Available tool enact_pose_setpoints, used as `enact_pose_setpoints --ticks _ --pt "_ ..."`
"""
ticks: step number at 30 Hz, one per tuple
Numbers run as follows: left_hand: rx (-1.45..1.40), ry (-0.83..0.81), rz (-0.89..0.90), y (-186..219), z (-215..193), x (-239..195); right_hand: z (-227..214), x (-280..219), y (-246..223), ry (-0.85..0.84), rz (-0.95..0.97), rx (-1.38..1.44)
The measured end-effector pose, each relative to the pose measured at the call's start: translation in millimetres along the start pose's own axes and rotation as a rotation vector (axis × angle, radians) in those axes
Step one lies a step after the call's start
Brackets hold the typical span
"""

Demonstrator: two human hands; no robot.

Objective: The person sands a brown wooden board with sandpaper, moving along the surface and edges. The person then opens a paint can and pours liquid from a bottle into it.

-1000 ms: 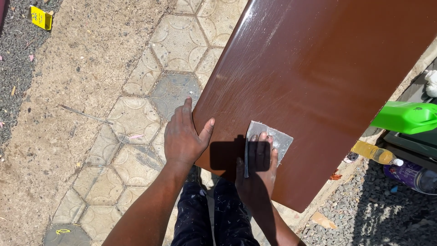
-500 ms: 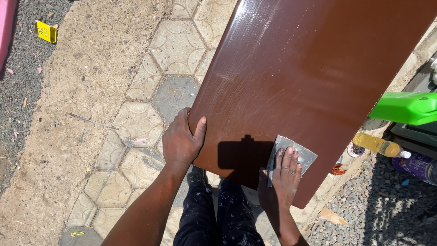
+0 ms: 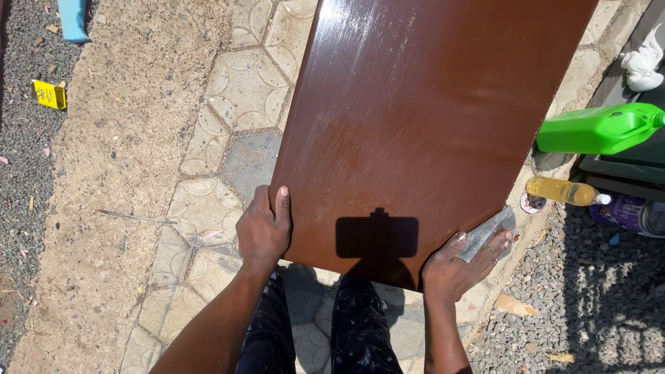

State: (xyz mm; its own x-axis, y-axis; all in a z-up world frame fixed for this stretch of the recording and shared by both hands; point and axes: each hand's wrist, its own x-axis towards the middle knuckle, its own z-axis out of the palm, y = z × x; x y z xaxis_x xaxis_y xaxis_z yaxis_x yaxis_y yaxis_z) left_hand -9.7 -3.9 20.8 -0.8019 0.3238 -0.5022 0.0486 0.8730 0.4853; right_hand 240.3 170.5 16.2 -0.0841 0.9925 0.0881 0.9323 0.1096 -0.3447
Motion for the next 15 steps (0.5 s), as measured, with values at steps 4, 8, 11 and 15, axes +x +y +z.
enact_pose_setpoints --ticks 4,8,11,15 --pt "-0.029 -0.030 0.066 -10 3 6 12 -46 -46 -0.046 0.023 -0.089" --pt "-0.145 -0.209 -0.017 -20 -5 12 -1 -150 -111 -0.432 -0.488 0.180" --pt "-0.293 -0.417 0.036 -32 -39 0 -50 -198 -148 -0.594 -0.287 0.472" --pt "0.032 -0.557 0.545 -119 -55 30 -36 -237 -96 -0.122 -0.940 0.113"
